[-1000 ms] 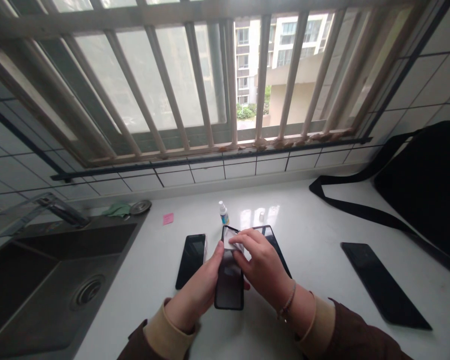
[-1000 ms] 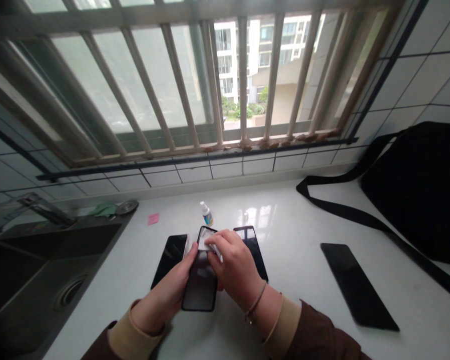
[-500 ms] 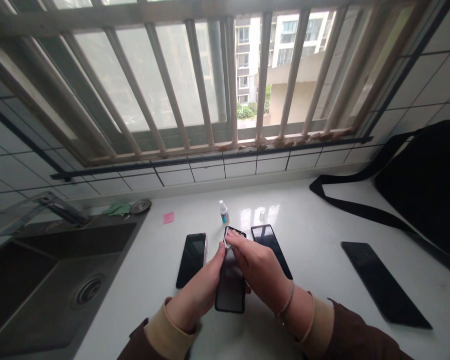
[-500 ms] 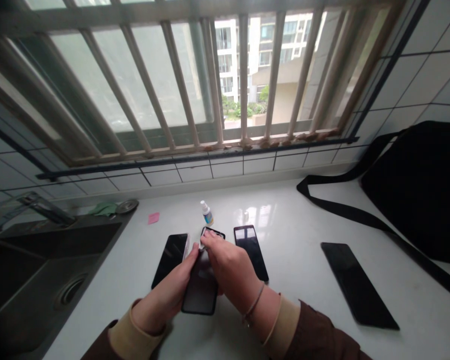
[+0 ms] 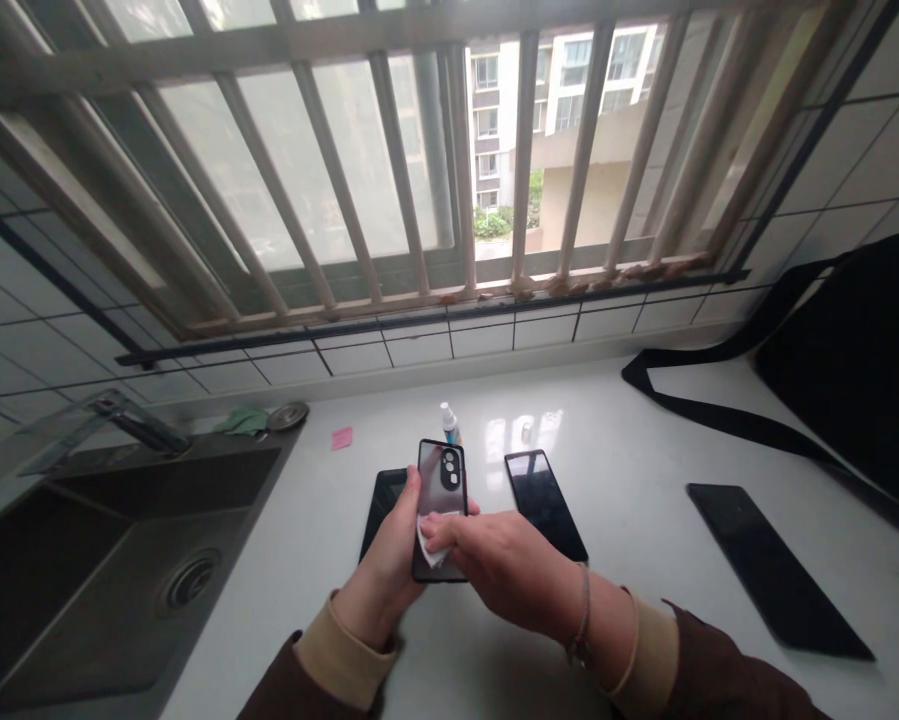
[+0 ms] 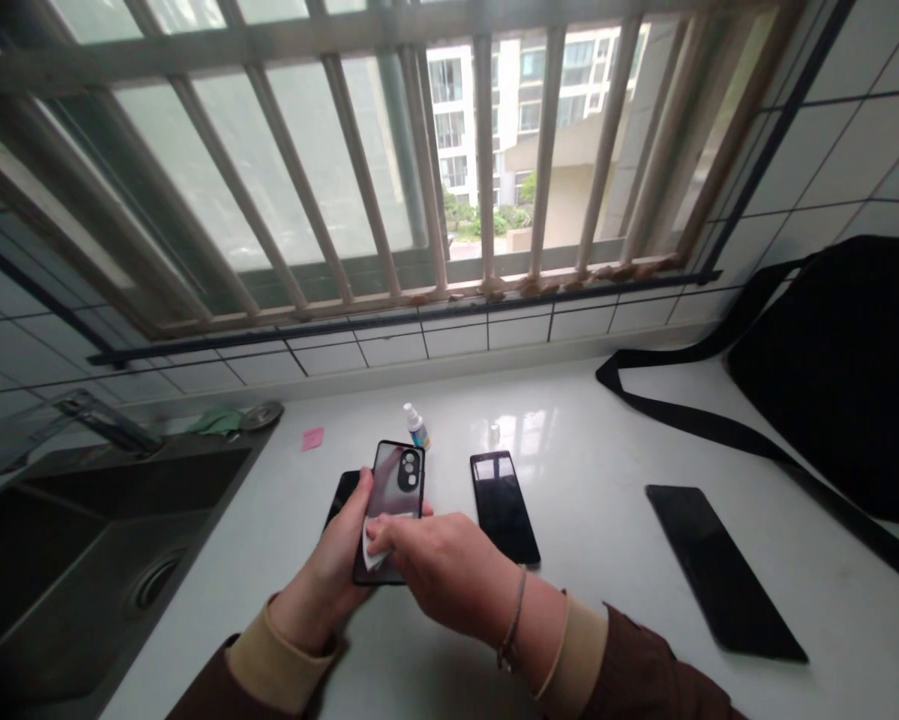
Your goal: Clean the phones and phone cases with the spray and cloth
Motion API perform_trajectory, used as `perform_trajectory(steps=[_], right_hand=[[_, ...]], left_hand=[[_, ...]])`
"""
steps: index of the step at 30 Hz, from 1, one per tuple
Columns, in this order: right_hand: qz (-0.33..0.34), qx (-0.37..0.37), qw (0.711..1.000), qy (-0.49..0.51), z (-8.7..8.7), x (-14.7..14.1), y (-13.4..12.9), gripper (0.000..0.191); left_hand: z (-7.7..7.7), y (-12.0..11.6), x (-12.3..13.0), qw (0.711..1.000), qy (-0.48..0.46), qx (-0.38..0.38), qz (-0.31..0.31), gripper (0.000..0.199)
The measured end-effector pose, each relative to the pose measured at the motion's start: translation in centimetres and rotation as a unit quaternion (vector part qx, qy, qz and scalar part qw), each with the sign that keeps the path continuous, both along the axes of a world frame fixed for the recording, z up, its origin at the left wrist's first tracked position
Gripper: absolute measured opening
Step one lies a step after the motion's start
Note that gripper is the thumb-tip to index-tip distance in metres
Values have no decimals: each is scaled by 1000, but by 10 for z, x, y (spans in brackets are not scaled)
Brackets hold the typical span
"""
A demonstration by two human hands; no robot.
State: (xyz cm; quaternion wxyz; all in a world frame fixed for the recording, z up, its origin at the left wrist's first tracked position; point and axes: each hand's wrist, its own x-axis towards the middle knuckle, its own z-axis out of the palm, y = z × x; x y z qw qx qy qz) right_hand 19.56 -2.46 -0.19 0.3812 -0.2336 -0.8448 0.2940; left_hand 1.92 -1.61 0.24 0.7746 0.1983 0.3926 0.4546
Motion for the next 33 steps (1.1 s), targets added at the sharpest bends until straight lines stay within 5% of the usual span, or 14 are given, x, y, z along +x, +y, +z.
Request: perform_trajectory(steps=[4, 7, 11, 13, 15, 18, 22, 29, 33], right_hand=[[76, -108, 990, 40, 14, 5, -3, 22], [60, -191, 974, 108, 14, 4, 1, 16], [-135, -241, 929, 246, 4, 6, 15, 24], [-240, -208, 907, 275, 0, 10, 22, 26], [-284, -147, 915, 247, -1, 13, 25, 23], [-231, -22, 963, 134, -3, 11, 23, 23], [-141, 85, 986, 22, -8, 2, 18, 29], [-15, 57, 998, -16, -4, 0, 5, 28], [60, -35, 998, -2, 7, 2, -4, 24]], left_hand=[[3, 2, -5, 999, 42, 17, 26, 69], [7, 3, -4, 998, 31, 17, 57, 63], [16, -1, 1, 1000, 15, 18, -9, 63], [20, -5, 2, 998, 25, 16, -61, 67], [23, -10, 3, 994, 34, 10, -99, 67], [22, -13, 4, 991, 55, -4, -120, 66], [16, -10, 9, 999, 30, -1, -34, 52], [15, 1, 3, 999, 4, -7, 54, 59], [11, 3, -9, 999, 46, -4, 21, 75]])
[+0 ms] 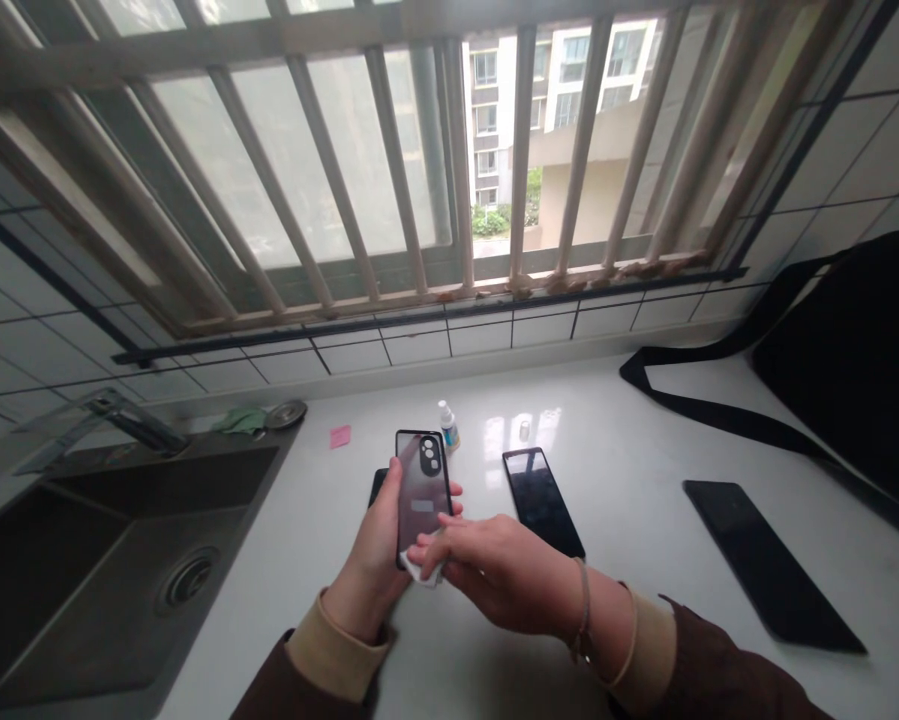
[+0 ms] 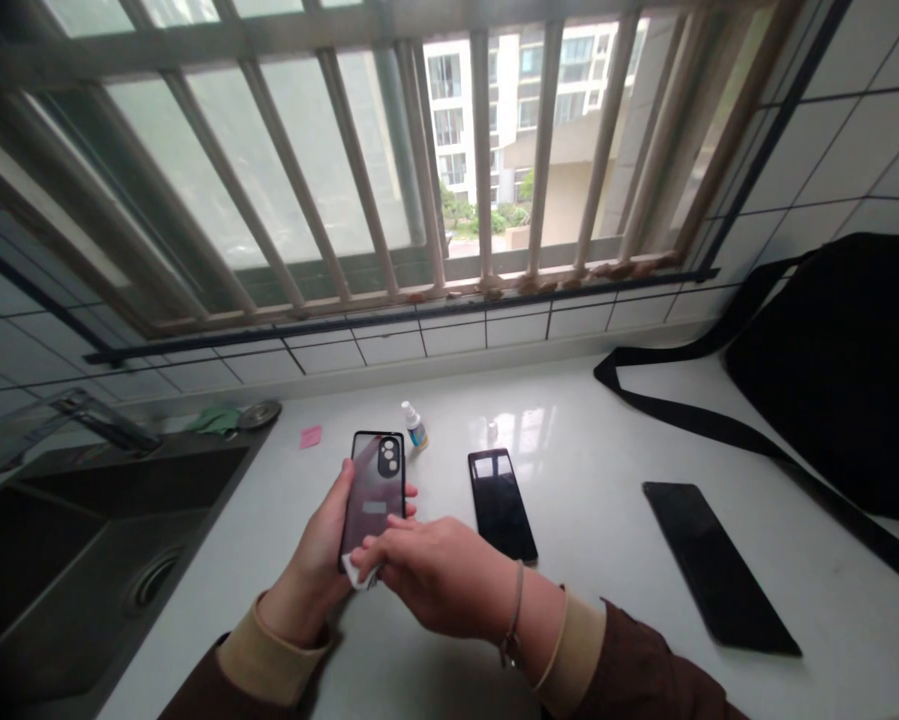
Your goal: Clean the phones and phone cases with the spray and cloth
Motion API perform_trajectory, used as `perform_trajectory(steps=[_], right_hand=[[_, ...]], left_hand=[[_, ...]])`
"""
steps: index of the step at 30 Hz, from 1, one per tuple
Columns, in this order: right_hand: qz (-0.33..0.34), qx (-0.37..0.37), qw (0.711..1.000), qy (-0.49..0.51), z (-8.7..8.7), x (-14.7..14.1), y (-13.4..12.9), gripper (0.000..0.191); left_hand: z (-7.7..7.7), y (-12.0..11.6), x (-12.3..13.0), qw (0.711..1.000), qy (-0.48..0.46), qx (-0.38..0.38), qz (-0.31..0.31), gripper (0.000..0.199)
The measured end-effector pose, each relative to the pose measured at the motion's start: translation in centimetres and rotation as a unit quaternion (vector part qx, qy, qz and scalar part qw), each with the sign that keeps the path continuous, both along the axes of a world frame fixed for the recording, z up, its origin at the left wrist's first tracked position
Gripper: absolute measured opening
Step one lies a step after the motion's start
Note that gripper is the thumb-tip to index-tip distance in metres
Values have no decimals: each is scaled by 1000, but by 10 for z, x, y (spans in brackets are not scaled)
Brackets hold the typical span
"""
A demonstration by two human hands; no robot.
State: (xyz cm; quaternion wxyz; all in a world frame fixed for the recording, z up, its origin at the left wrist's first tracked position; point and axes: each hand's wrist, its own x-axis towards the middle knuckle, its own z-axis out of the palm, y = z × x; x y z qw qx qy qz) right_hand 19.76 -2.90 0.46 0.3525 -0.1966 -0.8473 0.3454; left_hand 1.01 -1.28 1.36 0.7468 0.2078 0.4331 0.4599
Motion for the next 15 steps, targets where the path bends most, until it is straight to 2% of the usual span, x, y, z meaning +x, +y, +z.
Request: perform_trajectory(steps=[2, 4, 5, 7, 9, 11, 13, 15], right_hand=[[16, -80, 996, 38, 2, 0, -1, 19], [-5, -174, 979, 108, 1, 0, 4, 20], [-36, -213, 965, 150, 0, 1, 7, 23], [-145, -250, 929, 231, -2, 3, 17, 29], [-270, -225, 895, 273, -4, 7, 26, 29], [-340, -176, 887, 258, -6, 11, 31, 27], [-350, -112, 908, 199, -7, 12, 31, 24], [-320, -31, 938, 126, -10, 9, 27, 24]], left_hand=[[-1, 1, -2, 1000, -8, 1, -12, 75], [0, 2, 0, 1000, -25, 10, 15, 64], [1, 1, 2, 999, -33, 14, 28, 59], [4, 0, 4, 999, -40, 11, 16, 55], [8, -3, 5, 999, -39, -6, -37, 62], [10, -6, 5, 995, -39, -28, -88, 69], [10, -9, 4, 992, -40, -42, -116, 70], [7, -11, 5, 989, -32, -47, -137, 67]])
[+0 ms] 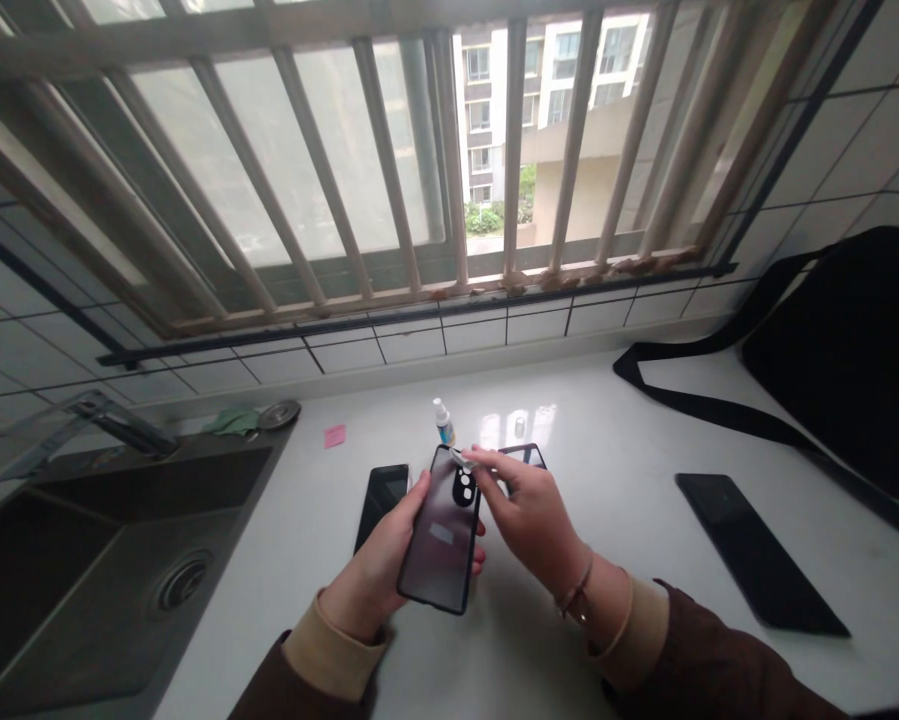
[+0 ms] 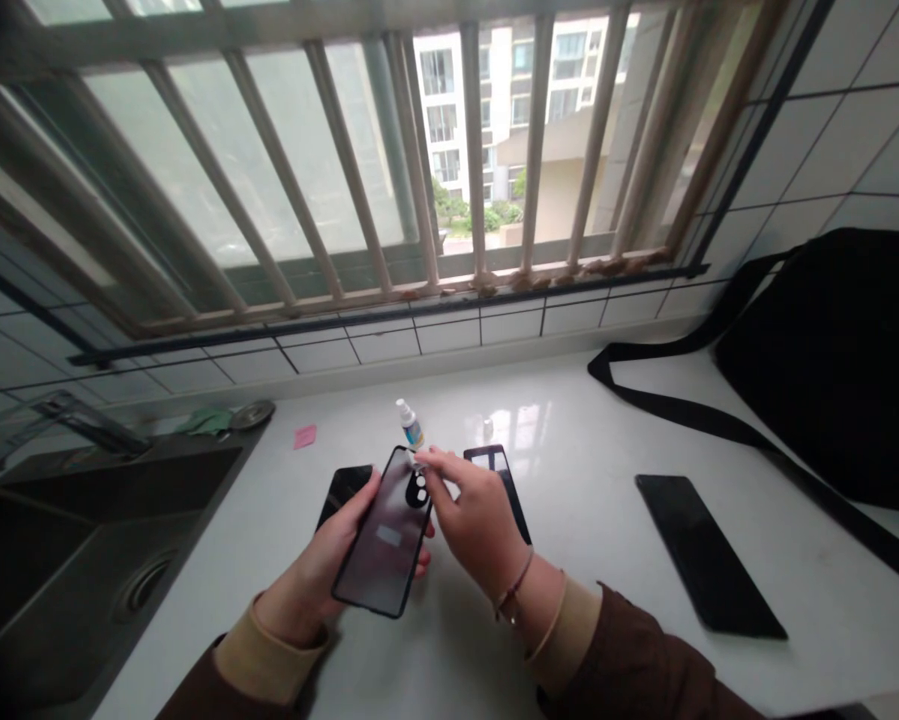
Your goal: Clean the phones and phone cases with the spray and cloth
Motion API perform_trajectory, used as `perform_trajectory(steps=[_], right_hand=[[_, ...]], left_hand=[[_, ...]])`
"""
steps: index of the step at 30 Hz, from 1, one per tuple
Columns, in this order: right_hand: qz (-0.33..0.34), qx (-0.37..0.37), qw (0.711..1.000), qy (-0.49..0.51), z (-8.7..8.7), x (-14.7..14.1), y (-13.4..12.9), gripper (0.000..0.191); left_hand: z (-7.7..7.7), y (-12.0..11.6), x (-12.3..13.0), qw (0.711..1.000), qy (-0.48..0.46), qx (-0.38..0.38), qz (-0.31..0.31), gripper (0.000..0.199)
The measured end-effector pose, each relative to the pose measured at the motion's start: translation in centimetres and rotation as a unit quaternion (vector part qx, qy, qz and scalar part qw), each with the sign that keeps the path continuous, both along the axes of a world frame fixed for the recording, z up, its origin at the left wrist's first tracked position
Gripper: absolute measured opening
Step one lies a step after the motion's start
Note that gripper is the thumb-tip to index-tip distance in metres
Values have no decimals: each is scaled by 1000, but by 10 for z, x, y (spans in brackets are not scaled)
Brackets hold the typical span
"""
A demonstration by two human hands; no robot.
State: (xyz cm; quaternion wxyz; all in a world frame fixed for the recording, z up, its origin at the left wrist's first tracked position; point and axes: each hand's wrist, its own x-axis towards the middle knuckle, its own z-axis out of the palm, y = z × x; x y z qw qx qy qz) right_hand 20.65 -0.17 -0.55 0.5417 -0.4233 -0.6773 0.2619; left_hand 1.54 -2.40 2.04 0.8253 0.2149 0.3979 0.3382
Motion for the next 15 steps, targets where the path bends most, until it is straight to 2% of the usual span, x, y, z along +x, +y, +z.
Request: perform_trajectory(steps=[2, 6, 11, 15], right_hand=[[46, 66, 993, -83, -3, -5, -6, 28], [124, 145, 969, -157, -4, -14, -14, 28], [216, 137, 953, -161, 3, -15, -19, 22], [290, 113, 938, -150, 8, -15, -23, 17]], left_hand=[[-4, 0, 3, 1000, 9, 11, 3, 60], [-10, 3, 8, 995, 7, 42, 86, 43], [-8, 7, 3, 994, 3, 4, 106, 49], [-3, 9, -1, 990, 19, 11, 140, 49]])
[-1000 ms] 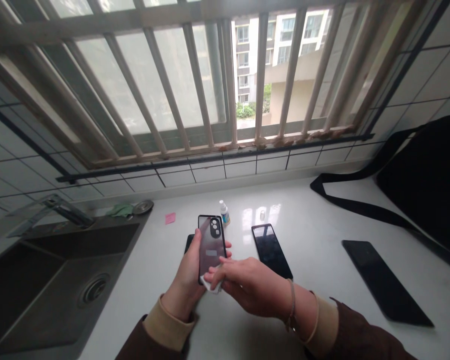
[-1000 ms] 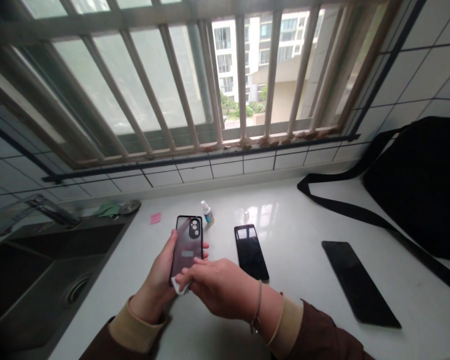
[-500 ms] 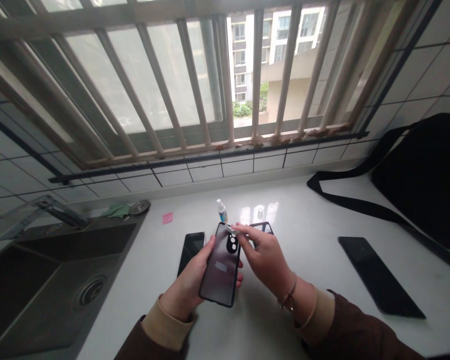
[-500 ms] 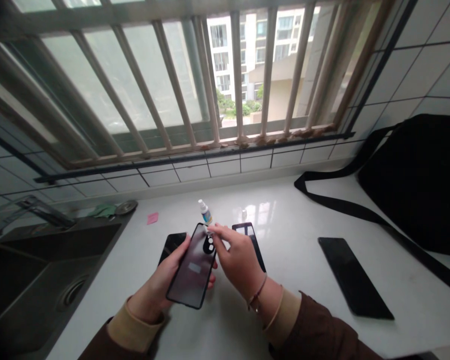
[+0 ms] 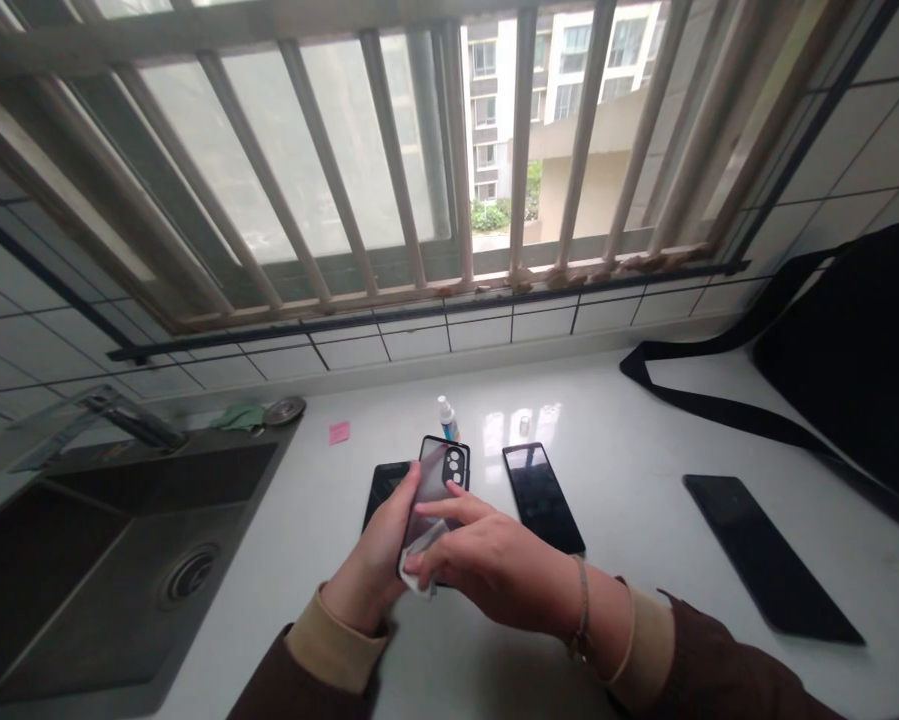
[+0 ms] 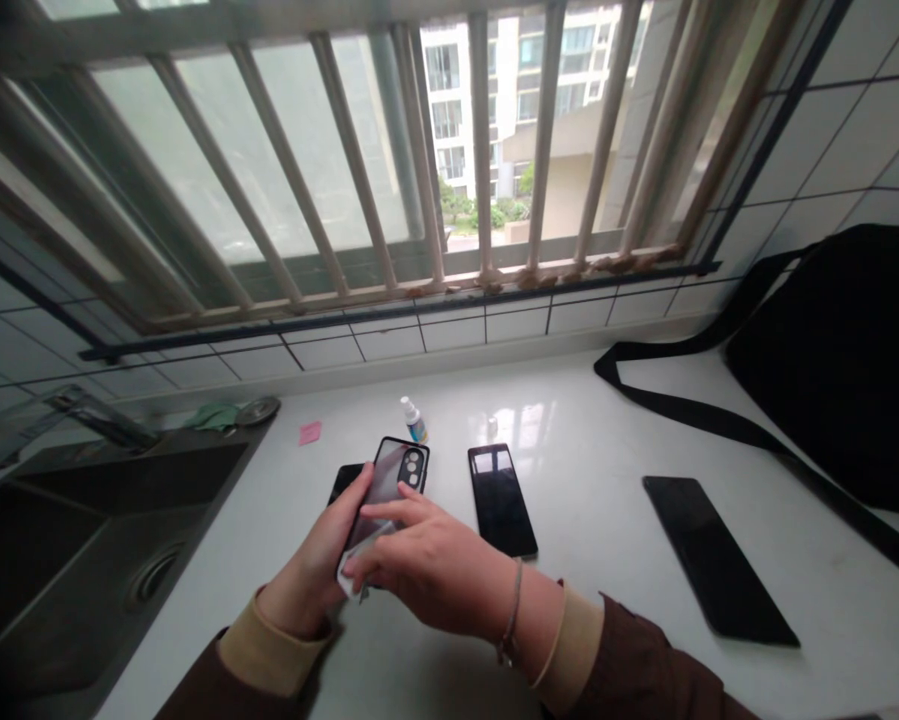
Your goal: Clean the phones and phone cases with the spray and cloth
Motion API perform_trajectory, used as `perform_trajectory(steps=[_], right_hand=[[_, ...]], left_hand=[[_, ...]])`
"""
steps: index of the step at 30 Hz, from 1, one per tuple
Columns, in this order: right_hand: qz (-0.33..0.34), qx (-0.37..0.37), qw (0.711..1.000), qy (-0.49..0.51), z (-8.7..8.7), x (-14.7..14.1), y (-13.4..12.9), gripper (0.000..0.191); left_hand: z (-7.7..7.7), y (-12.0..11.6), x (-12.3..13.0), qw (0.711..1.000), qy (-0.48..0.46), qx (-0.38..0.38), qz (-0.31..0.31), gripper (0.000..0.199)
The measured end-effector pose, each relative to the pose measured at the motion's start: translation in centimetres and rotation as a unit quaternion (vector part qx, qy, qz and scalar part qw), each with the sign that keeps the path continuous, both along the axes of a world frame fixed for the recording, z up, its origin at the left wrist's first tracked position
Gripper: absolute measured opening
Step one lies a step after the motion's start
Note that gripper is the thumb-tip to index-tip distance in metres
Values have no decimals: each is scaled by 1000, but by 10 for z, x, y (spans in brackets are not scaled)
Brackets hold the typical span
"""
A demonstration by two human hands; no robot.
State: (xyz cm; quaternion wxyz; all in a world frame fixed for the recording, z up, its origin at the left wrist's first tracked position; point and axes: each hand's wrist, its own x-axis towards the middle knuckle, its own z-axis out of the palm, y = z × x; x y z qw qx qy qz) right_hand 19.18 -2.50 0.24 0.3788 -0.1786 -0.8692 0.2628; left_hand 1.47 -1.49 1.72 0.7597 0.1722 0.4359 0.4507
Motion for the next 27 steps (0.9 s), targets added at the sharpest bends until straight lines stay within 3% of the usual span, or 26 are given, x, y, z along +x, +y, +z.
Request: perform_trajectory(steps=[4, 14, 17, 20, 22, 24, 27], right_hand=[[-9, -20, 1000, -12, 3, 5, 2, 20], [-69, 36, 996, -54, 4, 14, 12, 19], [-173, -11, 984, 36, 5, 15, 13, 22], [-325, -81, 932, 142, 6, 20, 18, 22], [-364, -84, 914, 160, 4, 22, 22, 23], [-344, -51, 927, 138, -2, 22, 25, 24], [-265, 14, 963, 52, -14, 17, 28, 26]], left_hand=[[2, 2, -3, 999, -28, 16, -6, 52], [0, 8, -11, 999, -14, 22, 23, 50], [4, 5, -10, 1000, -9, 15, -15, 50], [7, 0, -10, 996, -13, -10, -93, 57], [7, -3, -9, 991, -21, -23, -130, 61], [5, -5, -8, 987, -27, -33, -155, 62], [3, -7, -7, 984, -24, -35, -172, 59]])
